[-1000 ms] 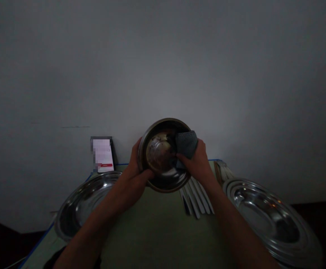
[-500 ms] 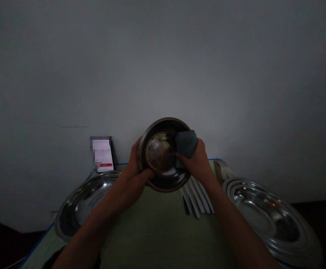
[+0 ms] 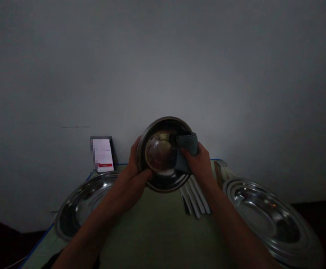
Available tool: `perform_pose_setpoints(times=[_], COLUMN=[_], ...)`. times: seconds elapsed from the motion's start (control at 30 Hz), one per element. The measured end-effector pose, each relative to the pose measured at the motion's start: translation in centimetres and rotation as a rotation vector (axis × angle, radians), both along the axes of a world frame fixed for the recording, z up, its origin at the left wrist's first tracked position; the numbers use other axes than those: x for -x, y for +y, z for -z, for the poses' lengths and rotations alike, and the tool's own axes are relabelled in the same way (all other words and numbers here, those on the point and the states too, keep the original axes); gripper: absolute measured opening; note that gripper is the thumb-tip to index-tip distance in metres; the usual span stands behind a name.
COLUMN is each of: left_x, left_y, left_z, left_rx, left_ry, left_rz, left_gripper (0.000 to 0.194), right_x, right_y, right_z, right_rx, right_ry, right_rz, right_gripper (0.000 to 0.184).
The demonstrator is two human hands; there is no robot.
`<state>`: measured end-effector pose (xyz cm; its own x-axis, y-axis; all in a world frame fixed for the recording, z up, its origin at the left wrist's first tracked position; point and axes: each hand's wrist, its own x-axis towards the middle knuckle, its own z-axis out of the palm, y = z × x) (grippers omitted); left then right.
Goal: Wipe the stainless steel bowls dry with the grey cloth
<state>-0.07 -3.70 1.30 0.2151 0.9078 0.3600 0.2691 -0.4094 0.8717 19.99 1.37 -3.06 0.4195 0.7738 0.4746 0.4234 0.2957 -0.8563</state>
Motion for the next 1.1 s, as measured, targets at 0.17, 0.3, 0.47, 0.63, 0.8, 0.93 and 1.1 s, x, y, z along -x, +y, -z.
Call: perform_pose_setpoints(times=[0.17,0.3,0.47,0.63,0.8,0.93,1.1], left_x=[1.5,2.7,2.8,0.9,-1.3,-0.7,2.0], left_y=[0.4,0.6,1.2,1.3,0.6,0.8,1.5], left_z=[-1.0,-1.2,-0.3,0.5,1.3,1.0,0.1], left_rx=[-0.068,0.028,0.103,-0.012,-0.316,-0.332,-0.077], left_ry=[0.08,0.152,0.238,0.026,-0.02,0.018,0.066], left_rz=[0.109,0.213,0.188,-0.007,-0.065,-0.08,0.099], left_gripper=[0.078,0.068,0.065,0.091,0.081,0.076,0.072], right_x=[0.4,1.0,0.6,0.3,1.9,2.1,1.0], right_y=[-0.7,-1.6,-1.3,0.3,0.8,0.4,-0.4], right_z=[-0.6,-1.2,-0.8,0.8,2.3,1.9,0.4], right_rx=[-0.025,-0.074,-0.104,-0.102,0.0,-0.034,-0.122], right_ry=[-0.17,-0.376,-0.388,0.072,0.402,0.243,-0.082], right_rz=[-0.003,-0.136,-0.226,-0.045,-0.188,-0.1,-0.059], right_gripper=[0.025,0.017,0.013,0.03,0.041,0.033,0.025])
